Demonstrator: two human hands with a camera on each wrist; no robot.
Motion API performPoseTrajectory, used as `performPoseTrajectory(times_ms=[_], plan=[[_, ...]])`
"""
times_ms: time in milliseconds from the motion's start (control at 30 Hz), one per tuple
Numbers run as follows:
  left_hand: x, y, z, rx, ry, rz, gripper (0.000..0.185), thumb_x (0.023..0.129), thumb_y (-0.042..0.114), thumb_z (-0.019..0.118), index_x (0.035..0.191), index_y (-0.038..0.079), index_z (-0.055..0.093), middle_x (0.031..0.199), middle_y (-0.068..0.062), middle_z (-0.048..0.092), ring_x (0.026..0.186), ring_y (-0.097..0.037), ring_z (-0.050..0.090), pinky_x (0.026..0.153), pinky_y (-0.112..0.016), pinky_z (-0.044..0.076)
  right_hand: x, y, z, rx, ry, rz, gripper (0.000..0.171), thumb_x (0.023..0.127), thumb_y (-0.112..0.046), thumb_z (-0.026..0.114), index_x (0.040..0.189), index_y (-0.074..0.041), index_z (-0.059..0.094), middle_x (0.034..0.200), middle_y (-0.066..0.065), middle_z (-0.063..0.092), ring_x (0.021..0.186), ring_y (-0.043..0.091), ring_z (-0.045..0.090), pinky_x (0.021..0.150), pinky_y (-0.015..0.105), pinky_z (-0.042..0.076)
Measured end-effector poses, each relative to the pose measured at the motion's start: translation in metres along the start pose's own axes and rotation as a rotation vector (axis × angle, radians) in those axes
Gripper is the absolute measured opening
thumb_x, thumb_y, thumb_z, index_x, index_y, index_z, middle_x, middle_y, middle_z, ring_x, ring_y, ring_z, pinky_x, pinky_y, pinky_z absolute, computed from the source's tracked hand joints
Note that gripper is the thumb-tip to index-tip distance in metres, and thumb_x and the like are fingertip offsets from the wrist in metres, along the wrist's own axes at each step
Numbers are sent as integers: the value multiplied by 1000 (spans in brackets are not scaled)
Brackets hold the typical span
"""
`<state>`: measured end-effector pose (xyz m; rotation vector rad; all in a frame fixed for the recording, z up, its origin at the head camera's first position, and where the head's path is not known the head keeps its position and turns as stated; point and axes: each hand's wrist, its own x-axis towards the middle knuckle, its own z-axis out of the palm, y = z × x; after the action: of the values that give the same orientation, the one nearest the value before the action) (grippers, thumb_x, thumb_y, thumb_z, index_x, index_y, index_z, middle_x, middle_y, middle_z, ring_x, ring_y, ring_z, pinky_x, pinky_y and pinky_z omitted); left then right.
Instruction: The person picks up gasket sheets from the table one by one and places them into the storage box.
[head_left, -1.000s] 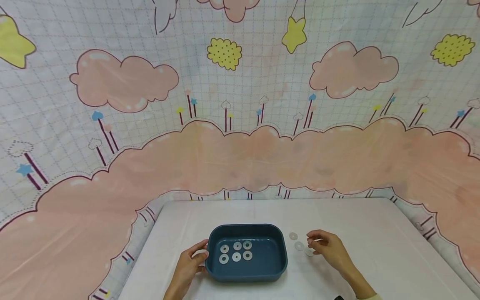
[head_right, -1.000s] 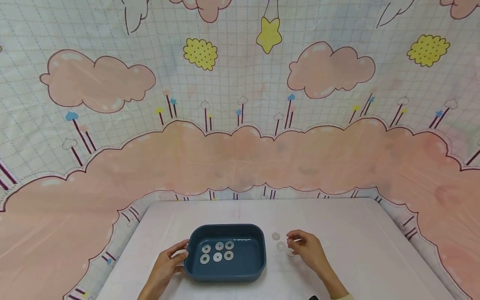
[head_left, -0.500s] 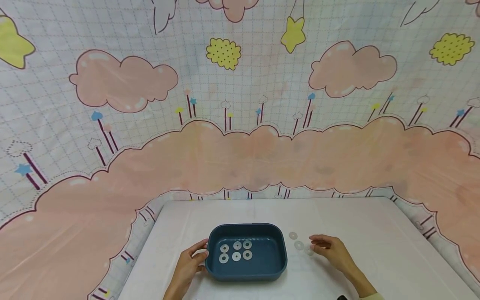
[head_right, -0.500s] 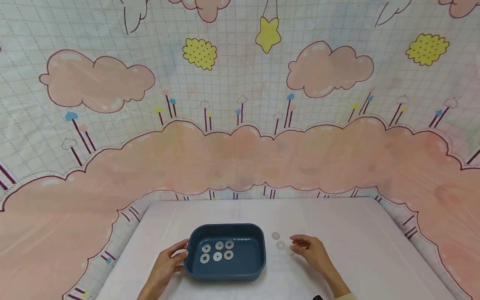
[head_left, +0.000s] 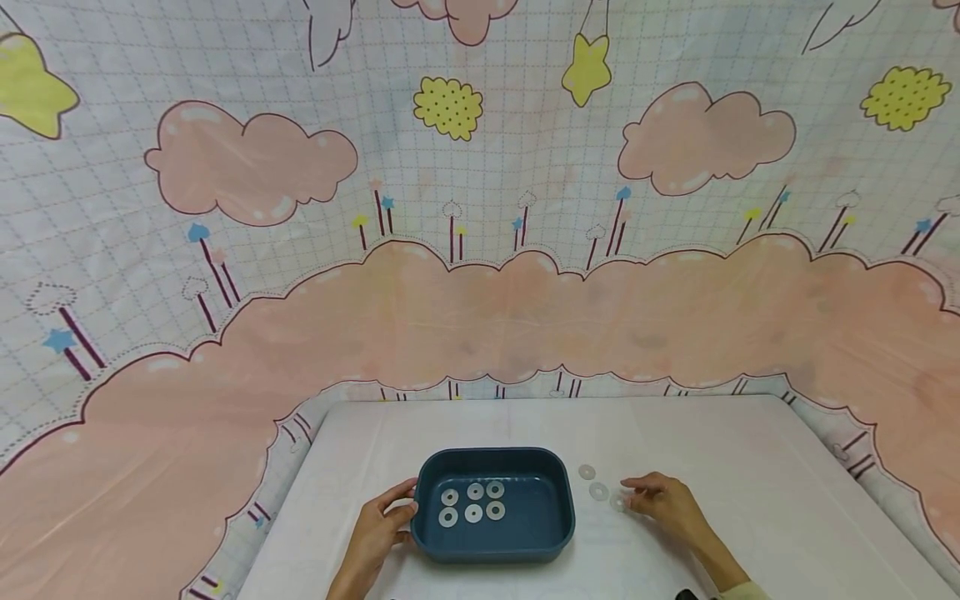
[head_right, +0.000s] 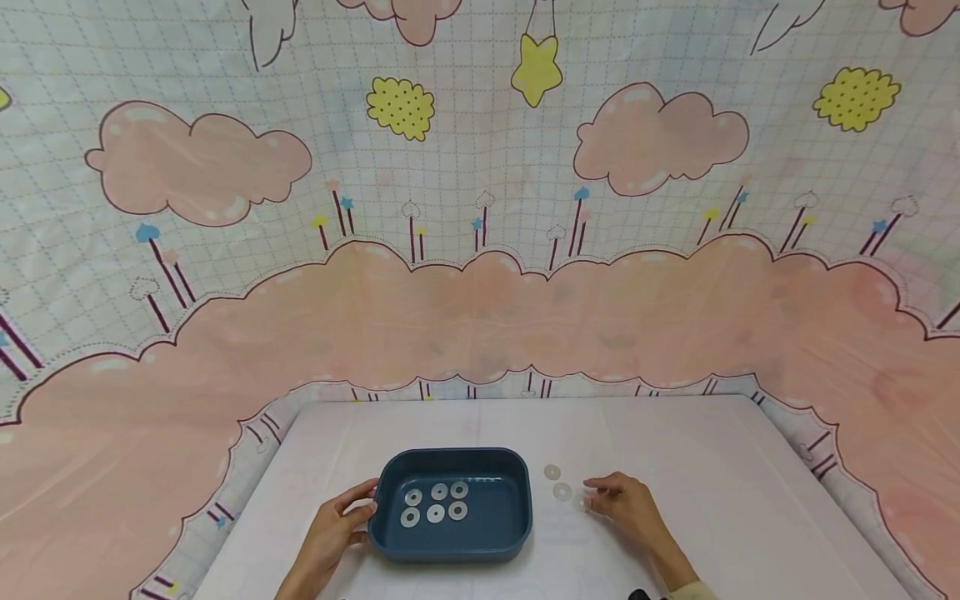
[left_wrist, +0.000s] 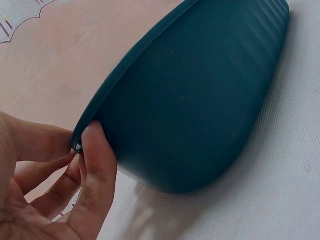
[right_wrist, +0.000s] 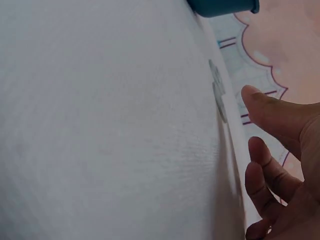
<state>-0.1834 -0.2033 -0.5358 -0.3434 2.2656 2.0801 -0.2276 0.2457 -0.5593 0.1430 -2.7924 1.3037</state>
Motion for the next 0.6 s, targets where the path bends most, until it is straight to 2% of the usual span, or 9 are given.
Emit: performPoseTrajectory(times_ms=[200, 600], plan=[[0, 1, 0, 1, -1, -1, 46, 91, 6, 62, 136, 2, 57, 118, -12, 57, 82, -17, 61, 60, -31, 53, 3, 5, 5, -73, -17, 24, 27, 74, -16, 83, 101, -12, 78, 85, -2, 61, 74, 6, 44, 66, 21, 37], [0, 2, 0, 7, 5, -17, 45, 91, 6, 61, 136, 3, 57, 119, -13, 57, 84, -18, 60, 61, -31, 52, 4, 3, 7, -137, -44, 29, 33, 70, -24, 85, 102, -18, 78, 90, -4, 63, 81, 13, 46, 70, 26, 37]])
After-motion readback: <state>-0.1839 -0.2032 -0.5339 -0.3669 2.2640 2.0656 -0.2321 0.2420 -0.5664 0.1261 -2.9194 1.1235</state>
